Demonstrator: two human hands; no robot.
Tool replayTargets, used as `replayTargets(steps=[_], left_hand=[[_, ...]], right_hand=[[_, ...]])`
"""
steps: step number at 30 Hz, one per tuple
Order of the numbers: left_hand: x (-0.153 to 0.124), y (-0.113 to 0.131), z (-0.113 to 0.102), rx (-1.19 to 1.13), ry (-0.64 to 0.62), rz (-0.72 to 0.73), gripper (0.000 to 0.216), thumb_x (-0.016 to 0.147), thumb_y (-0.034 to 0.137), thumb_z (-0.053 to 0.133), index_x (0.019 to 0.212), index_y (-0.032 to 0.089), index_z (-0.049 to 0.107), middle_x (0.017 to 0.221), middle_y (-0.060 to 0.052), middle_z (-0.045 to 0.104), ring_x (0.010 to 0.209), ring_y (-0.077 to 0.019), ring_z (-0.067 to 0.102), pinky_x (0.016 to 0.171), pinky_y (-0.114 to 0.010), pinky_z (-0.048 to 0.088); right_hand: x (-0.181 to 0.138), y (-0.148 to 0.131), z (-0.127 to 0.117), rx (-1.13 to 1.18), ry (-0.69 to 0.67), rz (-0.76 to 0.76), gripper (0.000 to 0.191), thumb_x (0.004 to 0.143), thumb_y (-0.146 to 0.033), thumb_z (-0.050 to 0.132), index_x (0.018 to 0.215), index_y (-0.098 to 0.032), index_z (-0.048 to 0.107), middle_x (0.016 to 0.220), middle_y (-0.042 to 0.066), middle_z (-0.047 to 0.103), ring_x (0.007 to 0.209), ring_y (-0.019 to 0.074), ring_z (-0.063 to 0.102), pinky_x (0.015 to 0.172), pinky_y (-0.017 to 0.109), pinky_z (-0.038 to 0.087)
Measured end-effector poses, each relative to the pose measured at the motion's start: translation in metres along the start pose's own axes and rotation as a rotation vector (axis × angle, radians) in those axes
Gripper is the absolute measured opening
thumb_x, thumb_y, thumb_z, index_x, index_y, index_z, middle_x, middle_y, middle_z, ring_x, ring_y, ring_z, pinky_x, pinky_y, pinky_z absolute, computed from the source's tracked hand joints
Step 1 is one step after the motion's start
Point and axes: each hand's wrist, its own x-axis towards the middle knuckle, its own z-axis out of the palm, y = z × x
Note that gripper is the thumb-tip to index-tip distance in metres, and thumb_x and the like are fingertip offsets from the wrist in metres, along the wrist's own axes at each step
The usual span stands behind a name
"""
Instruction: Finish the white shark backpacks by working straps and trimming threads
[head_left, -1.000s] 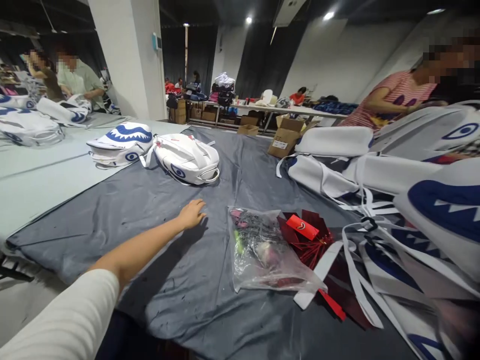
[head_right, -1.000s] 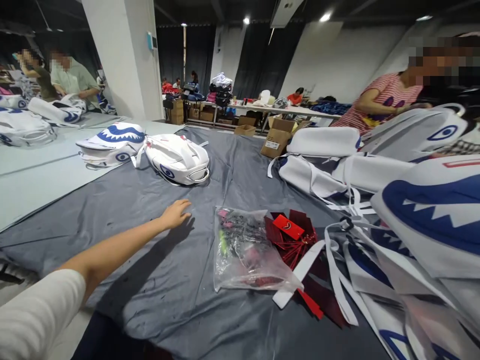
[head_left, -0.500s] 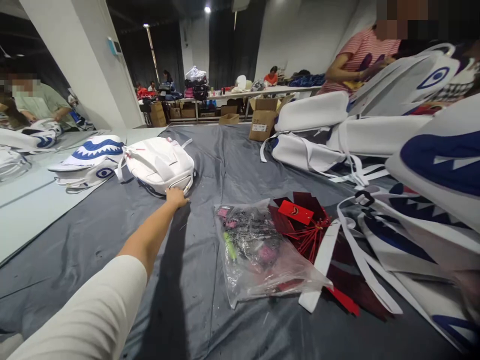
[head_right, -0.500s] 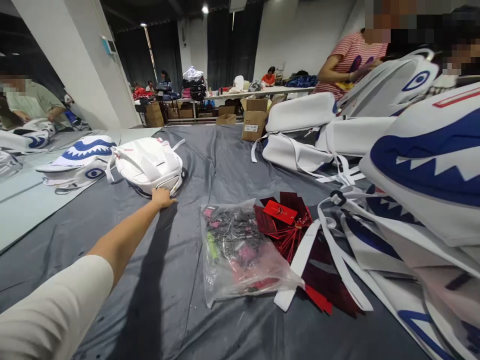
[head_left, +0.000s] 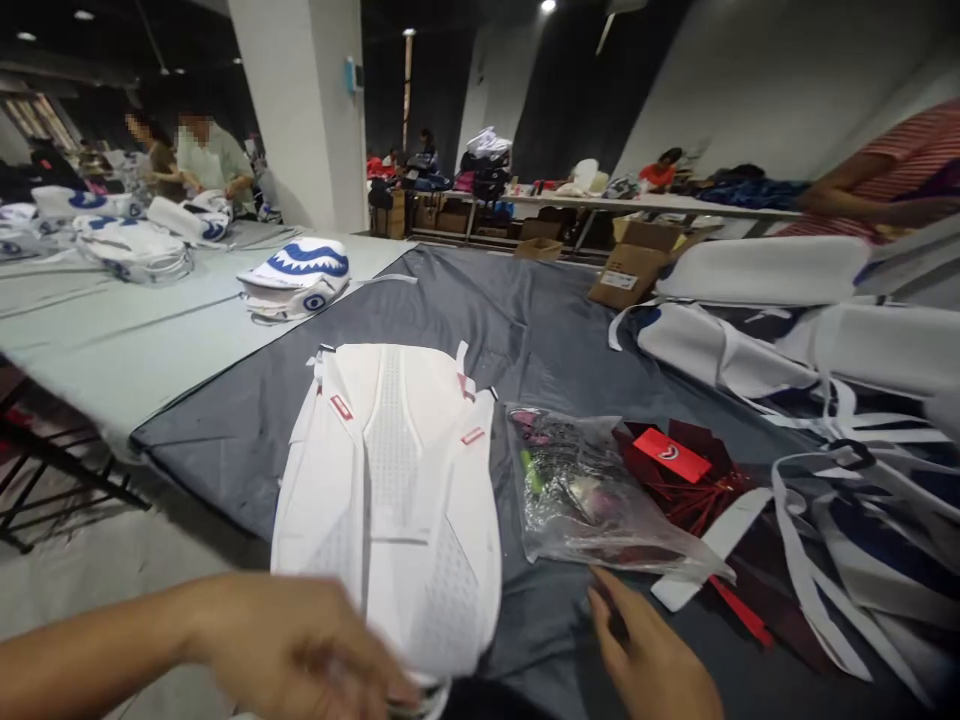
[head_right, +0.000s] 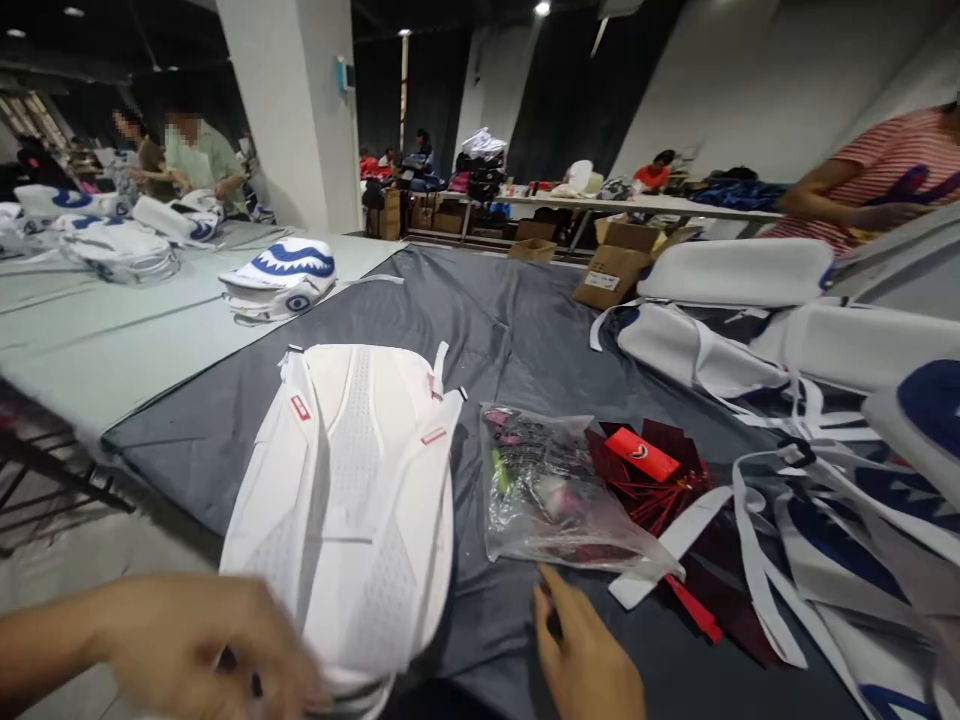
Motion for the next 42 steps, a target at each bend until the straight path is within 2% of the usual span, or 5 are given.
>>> replayTargets(steps=[5,10,21,32,42], left_hand=[[0.032,-0.029,0.016,0.568,0.486,0.136,0.077,0.089,0.066,0.051,0.147,0.016,0.042,0.141,-0.019,0.055,0.132,-0.0356,0.048,0.111,-0.050,0.036],[0.052,-0.095,0.071,0.926,0.536,0.111,0.086,0.093,0.069,0.037,0.153,0.008,0.029,0.150,-0.022,0.044,0.137,-0.0346,0.043,0.114,-0.050,0.033],[0.059,-0.147,0.157,1.245,0.784,0.046,0.068,0.097,0.060,0.034,0.148,0.014,0.041,0.158,-0.014,0.037,0.147,-0.0316,0.030,0.116,-0.047,0.033],[0.069,-0.027,-0.048,1.281,0.885,0.260,0.050,0.098,0.059,0.037,0.102,0.018,0.066,0.100,-0.009,0.067,0.095,-0.0227,0.058,0.092,-0.040,0.036],[0.084,-0.015,-0.055,1.253,0.597,0.326,0.053,0.090,0.066,0.052,0.076,0.018,0.071,0.085,-0.008,0.066,0.080,-0.0206,0.054,0.075,-0.038,0.031]], right_hand=[[0.094,-0.136,0.003,0.178,0.138,-0.544,0.029,0.100,-0.026,0.045,0.120,-0.015,0.062,0.114,0.011,0.071,0.106,0.0221,0.066,0.093,0.033,0.051],[0.095,-0.225,0.022,-0.228,-0.522,-0.635,0.029,0.094,-0.007,0.045,0.113,-0.017,0.064,0.099,0.010,0.073,0.091,0.0249,0.071,0.073,0.032,0.053],[0.101,-0.108,0.031,0.010,-0.684,0.018,0.061,0.088,-0.057,0.048,0.130,-0.014,0.053,0.107,0.017,0.072,0.095,0.0318,0.070,0.078,0.038,0.053],[0.037,-0.150,-0.005,0.085,-0.468,-0.130,0.055,0.093,-0.058,0.038,0.131,-0.025,0.061,0.087,0.008,0.076,0.084,0.0316,0.072,0.063,0.031,0.046],[0.030,-0.134,0.008,-0.010,-0.437,-0.037,0.049,0.096,-0.053,0.033,0.126,-0.027,0.062,0.080,0.006,0.074,0.077,0.0304,0.071,0.060,0.031,0.045]])
